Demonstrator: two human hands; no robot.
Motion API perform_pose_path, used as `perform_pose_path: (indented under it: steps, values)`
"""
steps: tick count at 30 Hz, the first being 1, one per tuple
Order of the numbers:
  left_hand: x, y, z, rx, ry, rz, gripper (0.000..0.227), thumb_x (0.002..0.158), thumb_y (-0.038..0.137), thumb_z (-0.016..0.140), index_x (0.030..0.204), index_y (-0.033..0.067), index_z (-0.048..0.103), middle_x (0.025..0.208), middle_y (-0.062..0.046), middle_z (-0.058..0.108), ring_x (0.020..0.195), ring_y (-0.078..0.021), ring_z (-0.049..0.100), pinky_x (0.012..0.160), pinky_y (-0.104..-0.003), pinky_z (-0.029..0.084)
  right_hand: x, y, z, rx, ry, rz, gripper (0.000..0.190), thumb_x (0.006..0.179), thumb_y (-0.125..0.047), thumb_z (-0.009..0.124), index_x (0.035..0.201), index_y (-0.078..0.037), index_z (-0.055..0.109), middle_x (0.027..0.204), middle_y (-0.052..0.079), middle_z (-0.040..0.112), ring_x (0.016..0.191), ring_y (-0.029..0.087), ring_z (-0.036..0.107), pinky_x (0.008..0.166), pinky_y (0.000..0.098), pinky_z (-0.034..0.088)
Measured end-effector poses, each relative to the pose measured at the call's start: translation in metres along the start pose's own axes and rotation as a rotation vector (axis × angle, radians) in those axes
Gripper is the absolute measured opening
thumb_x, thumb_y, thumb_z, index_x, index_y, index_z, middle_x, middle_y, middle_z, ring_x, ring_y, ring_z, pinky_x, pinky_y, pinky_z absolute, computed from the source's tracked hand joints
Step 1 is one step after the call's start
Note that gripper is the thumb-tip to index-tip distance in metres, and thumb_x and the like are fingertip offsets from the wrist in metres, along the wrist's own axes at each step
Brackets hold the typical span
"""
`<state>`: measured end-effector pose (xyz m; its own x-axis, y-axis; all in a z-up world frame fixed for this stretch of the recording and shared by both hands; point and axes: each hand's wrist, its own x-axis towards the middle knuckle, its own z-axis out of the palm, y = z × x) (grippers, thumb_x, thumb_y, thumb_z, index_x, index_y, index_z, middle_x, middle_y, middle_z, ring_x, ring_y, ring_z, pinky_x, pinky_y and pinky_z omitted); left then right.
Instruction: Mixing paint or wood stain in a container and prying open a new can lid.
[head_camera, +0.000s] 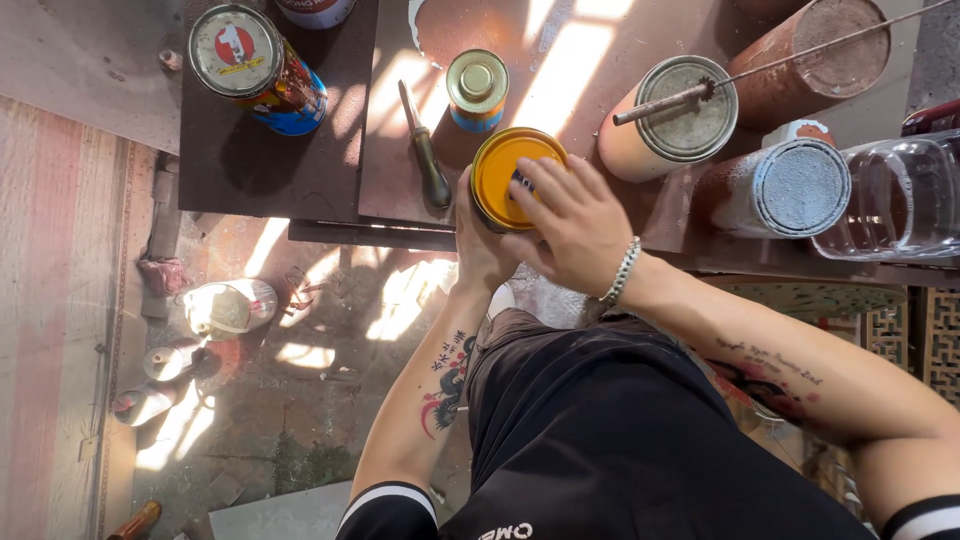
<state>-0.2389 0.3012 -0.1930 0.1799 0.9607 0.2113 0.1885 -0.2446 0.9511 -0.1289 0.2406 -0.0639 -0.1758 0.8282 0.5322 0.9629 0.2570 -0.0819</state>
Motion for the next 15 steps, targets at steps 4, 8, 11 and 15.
perform_pose_path:
  steps: [4, 8, 11, 15]
  values:
    - [-0.006, -0.003, 0.004, -0.008, 0.032, -0.012, 0.128, 0.049, 0.048, 0.100, 0.157, 0.0242, 0.035, 0.143, -0.013, 0.056, 0.134, -0.0343, 0.057, 0.115, -0.045, 0.047, -0.002, 0.002, 0.008, -0.005, -0.031, 0.004, 0.061, 0.097, -0.050, 0.066, 0.137, -0.003, 0.064, 0.146, 0.021, 0.058, 0.139, 0.035, 0.053, 0.120, 0.0469, 0.032]
    - [-0.005, -0.004, 0.001, -0.057, 0.044, 0.045, 0.124, 0.051, 0.043, 0.099, 0.156, 0.0180, 0.038, 0.140, -0.017, 0.058, 0.130, -0.0391, 0.060, 0.113, -0.047, 0.048, -0.001, 0.005, 0.012, -0.009, -0.048, 0.037, 0.063, 0.094, -0.058, 0.066, 0.133, -0.008, 0.070, 0.140, 0.019, 0.064, 0.135, 0.035, 0.057, 0.120, 0.0494, 0.030]
    - [-0.005, -0.004, 0.002, -0.070, 0.043, 0.066, 0.124, 0.051, 0.041, 0.099, 0.156, 0.0160, 0.038, 0.140, -0.018, 0.059, 0.129, -0.0399, 0.060, 0.113, -0.048, 0.047, 0.002, 0.009, 0.009, 0.035, -0.088, 0.070, 0.062, 0.092, -0.058, 0.068, 0.130, -0.008, 0.072, 0.137, 0.019, 0.067, 0.131, 0.035, 0.061, 0.116, 0.0468, 0.038]
    - [0.001, 0.005, -0.001, -0.029, 0.046, 0.074, 0.124, 0.050, 0.039, 0.099, 0.155, 0.0149, 0.039, 0.136, -0.019, 0.062, 0.126, -0.0404, 0.062, 0.110, -0.049, 0.050, 0.007, 0.013, 0.002, 0.145, -0.154, 0.117, 0.060, 0.091, -0.052, 0.069, 0.133, -0.009, 0.069, 0.137, 0.020, 0.066, 0.130, 0.037, 0.061, 0.112, 0.0455, 0.043]
